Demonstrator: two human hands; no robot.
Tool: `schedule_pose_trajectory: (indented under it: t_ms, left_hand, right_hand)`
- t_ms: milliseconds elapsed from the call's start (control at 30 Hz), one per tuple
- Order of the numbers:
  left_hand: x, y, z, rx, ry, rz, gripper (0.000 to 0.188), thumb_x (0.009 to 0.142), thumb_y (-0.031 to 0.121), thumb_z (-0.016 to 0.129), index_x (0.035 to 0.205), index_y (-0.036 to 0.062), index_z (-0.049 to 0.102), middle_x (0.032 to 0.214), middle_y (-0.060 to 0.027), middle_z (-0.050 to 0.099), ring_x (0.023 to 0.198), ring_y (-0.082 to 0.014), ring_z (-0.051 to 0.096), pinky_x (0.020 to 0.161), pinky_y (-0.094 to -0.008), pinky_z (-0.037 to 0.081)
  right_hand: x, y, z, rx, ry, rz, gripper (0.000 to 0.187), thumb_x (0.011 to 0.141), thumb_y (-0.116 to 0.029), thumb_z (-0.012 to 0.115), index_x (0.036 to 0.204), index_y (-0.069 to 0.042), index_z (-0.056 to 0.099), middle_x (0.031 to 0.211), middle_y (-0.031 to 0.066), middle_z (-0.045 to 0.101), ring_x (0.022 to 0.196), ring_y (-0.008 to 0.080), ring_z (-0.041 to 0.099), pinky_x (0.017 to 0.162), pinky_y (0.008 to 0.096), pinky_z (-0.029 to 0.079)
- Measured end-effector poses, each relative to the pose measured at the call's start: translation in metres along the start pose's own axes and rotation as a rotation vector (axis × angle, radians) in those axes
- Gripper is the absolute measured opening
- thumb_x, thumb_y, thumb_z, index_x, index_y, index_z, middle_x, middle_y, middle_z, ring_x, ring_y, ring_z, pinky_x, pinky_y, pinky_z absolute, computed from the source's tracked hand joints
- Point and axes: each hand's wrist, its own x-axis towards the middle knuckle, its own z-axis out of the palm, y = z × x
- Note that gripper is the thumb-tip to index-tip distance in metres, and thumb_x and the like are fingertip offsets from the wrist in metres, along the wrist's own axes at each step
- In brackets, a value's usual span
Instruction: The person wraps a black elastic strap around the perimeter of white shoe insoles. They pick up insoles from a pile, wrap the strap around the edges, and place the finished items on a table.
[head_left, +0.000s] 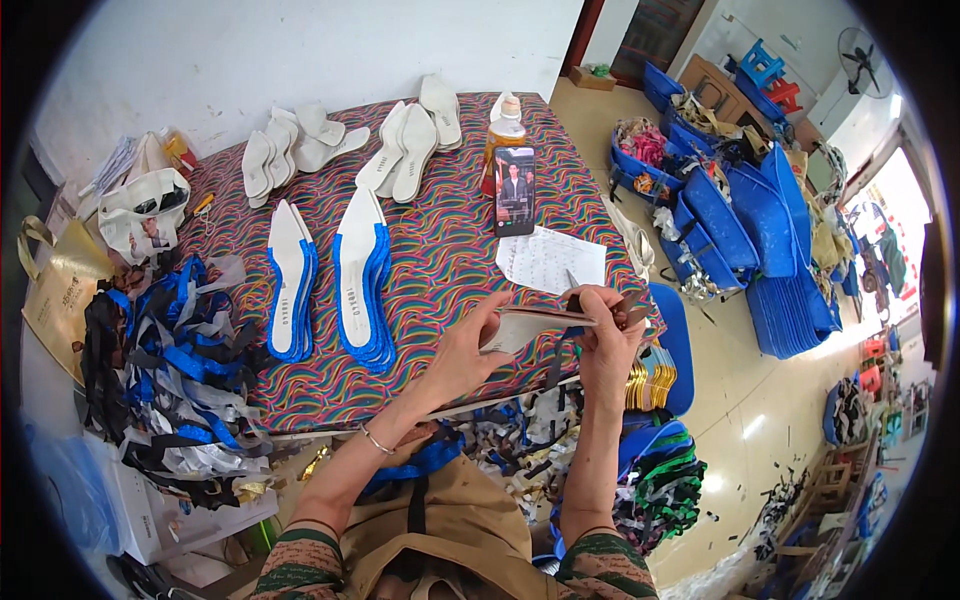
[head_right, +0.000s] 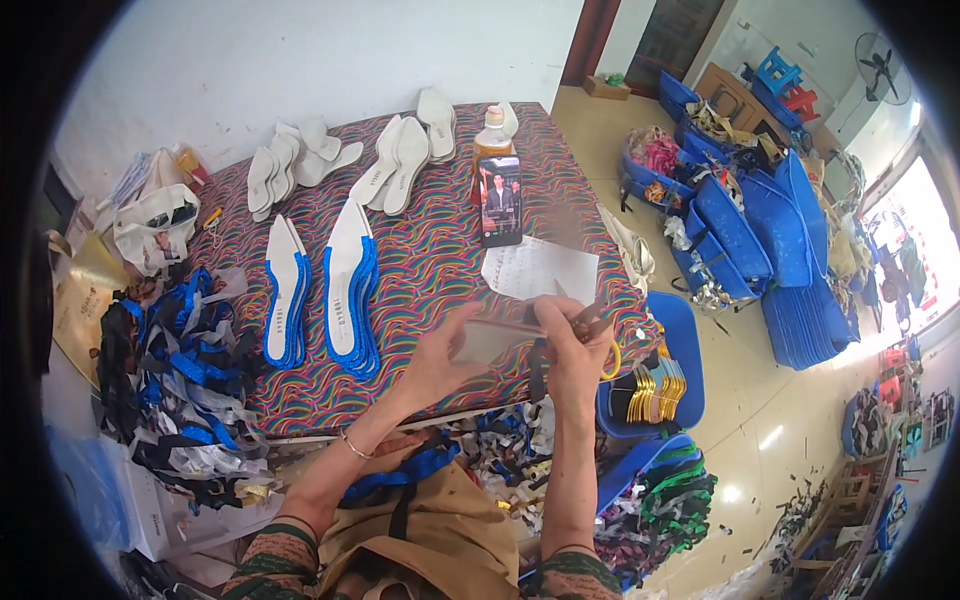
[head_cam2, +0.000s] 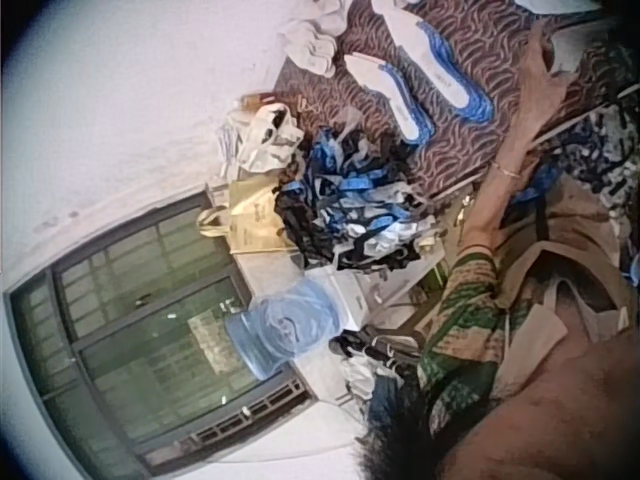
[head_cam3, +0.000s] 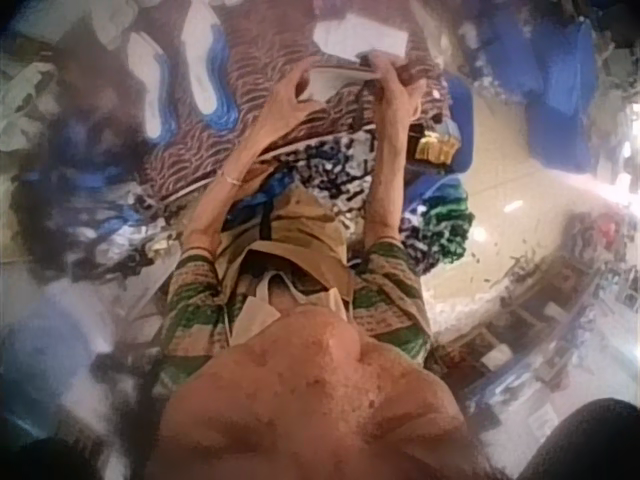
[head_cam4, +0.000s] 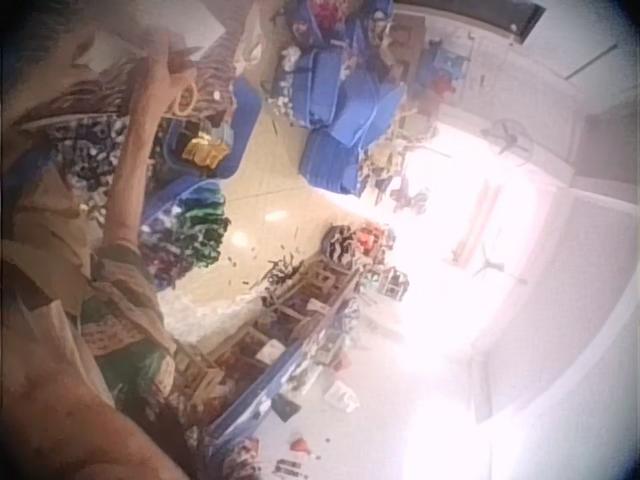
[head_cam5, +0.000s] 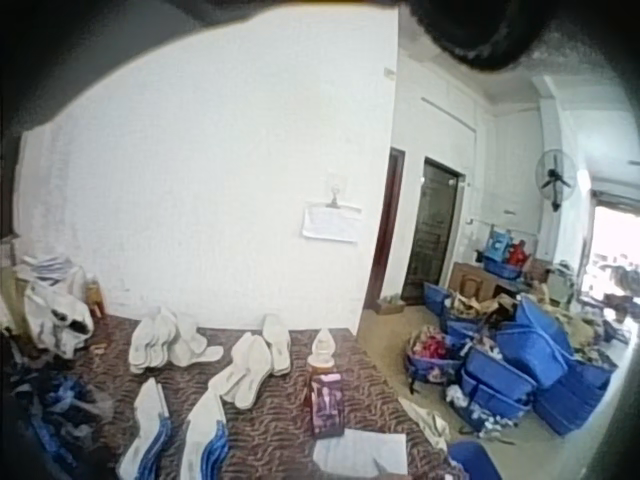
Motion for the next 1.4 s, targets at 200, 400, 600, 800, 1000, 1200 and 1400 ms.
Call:
schedule_pose_trajectory:
  t_ms: [200,400,600,800,1000,1200,1400]
  left_hand:
    - [-0.001,0.087,-0.018,0.343,0.439,0.562,0.063,0.069,0.005,0.078,0.128,0.0032,0.055,0.100,-0.0120,0.058,0.083,-0.0295,0.059,0.075,-0.0370,0.050]
    - [0.007,0.093,-0.021,0.440,0.444,0.822,0.047,0.066,0.001,0.071,0.113,0.0018,0.067,0.102,-0.0089,0.056,0.082,-0.0256,0.059,0.066,-0.0353,0.052]
    - [0.006,0.088,-0.015,0.543,0.536,0.894,0.042,0.064,0.002,0.072,0.105,0.0054,0.072,0.100,-0.0033,0.056,0.080,-0.0212,0.058,0.061,-0.0309,0.051]
    - [0.001,0.079,-0.008,0.536,0.583,0.946,0.039,0.066,0.002,0.076,0.105,0.0080,0.073,0.102,-0.0025,0.056,0.084,-0.0219,0.059,0.064,-0.0304,0.055]
    - [-0.012,0.069,0.002,0.441,0.599,0.835,0.030,0.068,0.000,0.076,0.096,0.0082,0.071,0.104,-0.0052,0.057,0.094,-0.0255,0.058,0.073,-0.0369,0.054]
    - [-0.009,0.064,-0.017,0.333,0.486,0.778,0.026,0.070,0.001,0.072,0.090,0.0086,0.058,0.100,-0.0067,0.063,0.094,-0.0279,0.057,0.079,-0.0436,0.046]
    - [-0.008,0.077,-0.026,0.381,0.431,0.718,0.024,0.071,0.003,0.072,0.091,0.0074,0.060,0.090,-0.0052,0.063,0.089,-0.0278,0.057,0.078,-0.0412,0.044]
  right_hand:
    - [-0.018,-0.004,0.020,-0.118,0.004,-0.089,0.009,0.087,-0.007,0.068,0.089,0.001,0.071,0.068,-0.0064,0.058,0.055,-0.0004,0.043,0.048,0.0190,0.028]
    - [-0.031,-0.013,0.034,-0.173,-0.070,-0.119,0.011,0.091,-0.008,0.065,0.092,0.001,0.070,0.074,-0.0027,0.064,0.063,0.0016,0.053,0.055,0.0176,0.040]
    - [-0.028,-0.010,0.033,-0.179,-0.054,-0.082,0.012,0.090,-0.009,0.065,0.090,0.002,0.070,0.072,-0.0031,0.063,0.064,0.0028,0.053,0.058,0.0196,0.041]
    - [-0.031,-0.006,0.040,-0.225,0.019,-0.159,0.012,0.090,-0.009,0.064,0.086,0.002,0.068,0.074,-0.0025,0.063,0.068,0.0031,0.053,0.061,0.0203,0.042]
    - [-0.023,0.002,0.044,-0.221,0.042,-0.178,0.010,0.089,-0.006,0.064,0.087,0.003,0.068,0.076,-0.0016,0.064,0.070,0.0034,0.053,0.062,0.0205,0.043]
    - [-0.032,-0.019,0.032,-0.147,-0.238,-0.108,0.013,0.083,0.004,0.066,0.095,0.003,0.068,0.086,0.0010,0.066,0.075,0.0065,0.058,0.066,0.0208,0.045]
    - [-0.022,-0.026,0.014,-0.317,-0.500,-0.310,0.023,0.077,0.007,0.069,0.099,0.003,0.068,0.083,0.0054,0.066,0.076,0.0115,0.061,0.065,0.0234,0.048]
